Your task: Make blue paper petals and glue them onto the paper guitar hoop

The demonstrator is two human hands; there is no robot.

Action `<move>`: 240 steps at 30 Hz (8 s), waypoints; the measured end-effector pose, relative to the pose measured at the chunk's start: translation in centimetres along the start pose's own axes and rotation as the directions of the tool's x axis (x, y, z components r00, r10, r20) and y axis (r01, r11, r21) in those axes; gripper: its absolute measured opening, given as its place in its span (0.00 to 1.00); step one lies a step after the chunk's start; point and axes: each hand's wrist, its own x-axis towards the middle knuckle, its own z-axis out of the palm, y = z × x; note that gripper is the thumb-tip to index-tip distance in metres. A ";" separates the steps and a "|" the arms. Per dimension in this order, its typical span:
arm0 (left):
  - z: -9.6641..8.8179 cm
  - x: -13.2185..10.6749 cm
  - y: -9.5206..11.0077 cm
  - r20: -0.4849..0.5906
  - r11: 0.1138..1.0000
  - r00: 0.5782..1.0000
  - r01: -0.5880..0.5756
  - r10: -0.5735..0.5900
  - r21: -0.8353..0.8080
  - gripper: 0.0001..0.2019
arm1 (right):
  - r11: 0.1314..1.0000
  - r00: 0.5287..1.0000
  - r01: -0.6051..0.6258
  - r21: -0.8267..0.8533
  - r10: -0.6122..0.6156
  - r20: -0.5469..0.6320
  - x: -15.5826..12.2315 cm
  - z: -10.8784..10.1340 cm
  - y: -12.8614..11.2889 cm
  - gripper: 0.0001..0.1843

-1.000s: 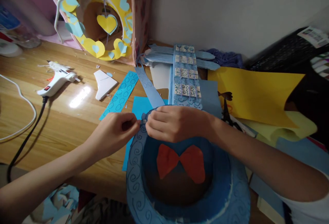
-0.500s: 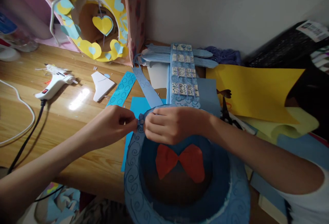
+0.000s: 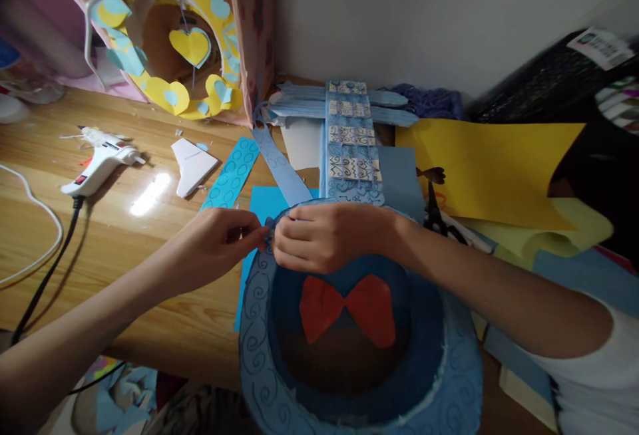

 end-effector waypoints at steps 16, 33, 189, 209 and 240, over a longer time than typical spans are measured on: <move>-0.2 -1.6 -1.4 -0.245 0.971 0.965 -0.141 0.091 -0.194 0.09 | 0.791 0.825 -0.527 0.312 0.564 -0.038 0.2 -1.7 -2.9 0.07; 1.5 -2.0 -2.6 -0.063 0.943 0.956 -0.292 0.285 -0.159 0.25 | 0.759 0.775 -0.629 0.170 0.631 0.049 2.3 -0.9 -4.5 0.04; -0.9 0.9 -0.1 -0.162 0.998 0.986 -0.040 0.049 0.057 0.07 | 0.166 0.301 -0.938 0.305 0.828 0.474 3.5 -2.2 -2.5 0.09; -1.1 1.4 0.4 -0.151 0.996 0.988 0.030 -0.017 0.087 0.05 | 0.154 0.316 -0.918 0.367 0.841 0.439 3.3 -1.7 -2.6 0.06; -1.5 1.8 0.4 -0.104 0.970 0.994 0.001 0.025 0.242 0.07 | 0.118 0.300 -0.916 0.382 0.834 0.462 3.3 -1.8 -2.4 0.09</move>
